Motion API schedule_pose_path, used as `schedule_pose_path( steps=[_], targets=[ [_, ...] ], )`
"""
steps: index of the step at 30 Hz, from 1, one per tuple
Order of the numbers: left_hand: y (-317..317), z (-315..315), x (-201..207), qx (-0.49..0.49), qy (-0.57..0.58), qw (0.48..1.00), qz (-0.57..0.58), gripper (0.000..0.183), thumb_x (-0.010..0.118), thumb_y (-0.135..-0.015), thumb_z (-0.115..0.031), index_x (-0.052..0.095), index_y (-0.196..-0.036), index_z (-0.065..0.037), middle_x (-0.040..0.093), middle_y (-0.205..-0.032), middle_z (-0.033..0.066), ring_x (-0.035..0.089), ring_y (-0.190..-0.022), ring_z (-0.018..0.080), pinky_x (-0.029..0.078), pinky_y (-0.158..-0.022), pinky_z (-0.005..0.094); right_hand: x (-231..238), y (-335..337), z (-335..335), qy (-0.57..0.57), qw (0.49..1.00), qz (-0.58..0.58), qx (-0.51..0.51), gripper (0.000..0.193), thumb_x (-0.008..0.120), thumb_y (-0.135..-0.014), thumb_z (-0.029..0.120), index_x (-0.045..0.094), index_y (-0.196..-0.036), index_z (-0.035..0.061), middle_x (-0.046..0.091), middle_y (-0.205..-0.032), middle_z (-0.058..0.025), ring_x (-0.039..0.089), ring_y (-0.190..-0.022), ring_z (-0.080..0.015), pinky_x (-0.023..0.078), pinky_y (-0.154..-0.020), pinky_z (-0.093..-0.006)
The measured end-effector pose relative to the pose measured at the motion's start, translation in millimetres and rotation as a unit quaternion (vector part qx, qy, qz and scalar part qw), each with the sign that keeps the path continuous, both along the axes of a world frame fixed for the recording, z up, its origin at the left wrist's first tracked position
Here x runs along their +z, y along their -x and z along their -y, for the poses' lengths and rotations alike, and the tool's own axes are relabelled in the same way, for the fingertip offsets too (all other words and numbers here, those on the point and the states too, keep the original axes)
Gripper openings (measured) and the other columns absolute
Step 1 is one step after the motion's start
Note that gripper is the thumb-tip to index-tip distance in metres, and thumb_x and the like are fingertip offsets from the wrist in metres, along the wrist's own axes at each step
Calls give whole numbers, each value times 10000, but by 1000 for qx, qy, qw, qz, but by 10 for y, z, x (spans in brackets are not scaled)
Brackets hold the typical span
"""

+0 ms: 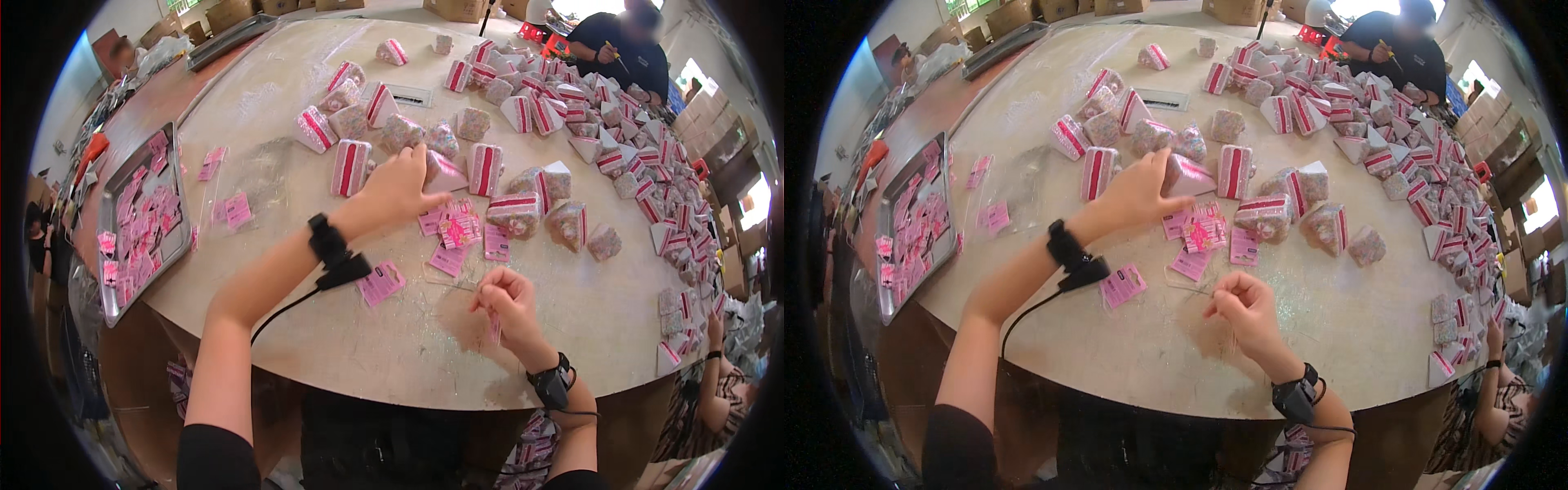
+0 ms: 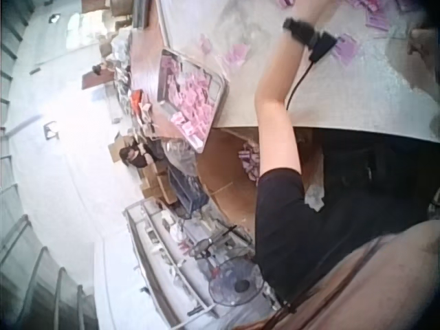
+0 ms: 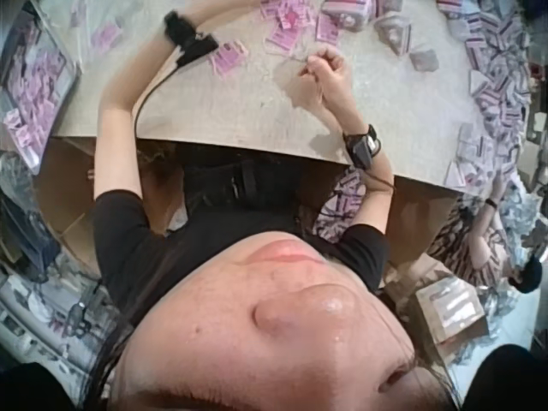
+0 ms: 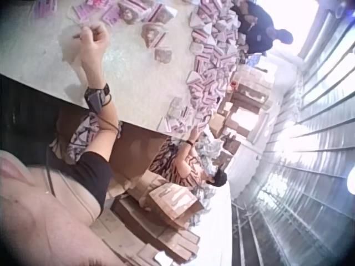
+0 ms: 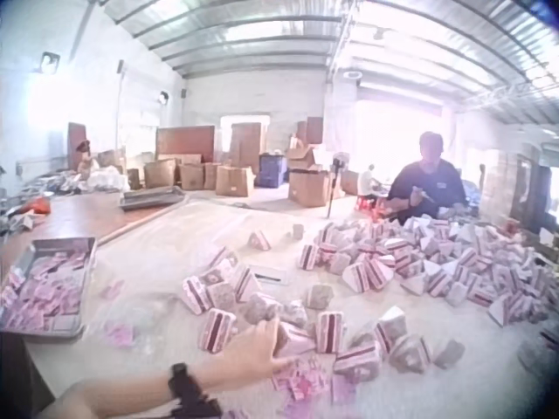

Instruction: Tagging and bagging decorative triangular cake-shaped items at a production table.

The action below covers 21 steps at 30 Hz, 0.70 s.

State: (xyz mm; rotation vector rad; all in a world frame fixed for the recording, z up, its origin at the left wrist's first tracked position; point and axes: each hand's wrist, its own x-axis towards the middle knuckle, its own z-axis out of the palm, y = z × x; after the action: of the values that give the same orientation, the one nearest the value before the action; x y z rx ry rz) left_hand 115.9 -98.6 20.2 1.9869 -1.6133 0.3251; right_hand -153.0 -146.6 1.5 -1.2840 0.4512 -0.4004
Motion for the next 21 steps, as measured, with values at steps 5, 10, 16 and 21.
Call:
schedule_pose_path(
  steps=[5,10,16,21],
  targets=[
    [338,-317,-32,-106,34,984,138,510,763,-745,-148,492,-1142,24,540,-1065,176,588,-993,343,503,-798,400,211,71,103,164,982,17,-88,76,577,-808,-43,602,-863,2,590,-749,-15,530,-632,-61,513,-733,-266],
    [857,-939,112,-294,100,950,35,479,742,-690,17,512,-1110,8,519,-1094,130,606,-1052,328,552,-817,377,495,145,171,358,912,198,-41,156,577,-659,-110,604,-747,16,541,-641,-15,476,-549,-85,440,-1008,-545],
    [964,-1182,-19,-334,92,936,-62,476,741,-647,58,542,-1031,-143,475,-1118,148,616,-981,385,593,-747,417,474,40,-52,405,897,157,81,223,648,-600,-85,617,-758,69,498,-596,2,480,-502,-135,502,-943,-491],
    [960,-1194,-66,-357,117,926,46,470,763,-654,32,537,-1018,-162,448,-1107,155,607,-946,420,593,-769,490,408,73,-57,365,917,142,79,195,645,-607,-69,612,-741,69,482,-572,11,472,-473,-129,527,-906,-466]
  ],
)
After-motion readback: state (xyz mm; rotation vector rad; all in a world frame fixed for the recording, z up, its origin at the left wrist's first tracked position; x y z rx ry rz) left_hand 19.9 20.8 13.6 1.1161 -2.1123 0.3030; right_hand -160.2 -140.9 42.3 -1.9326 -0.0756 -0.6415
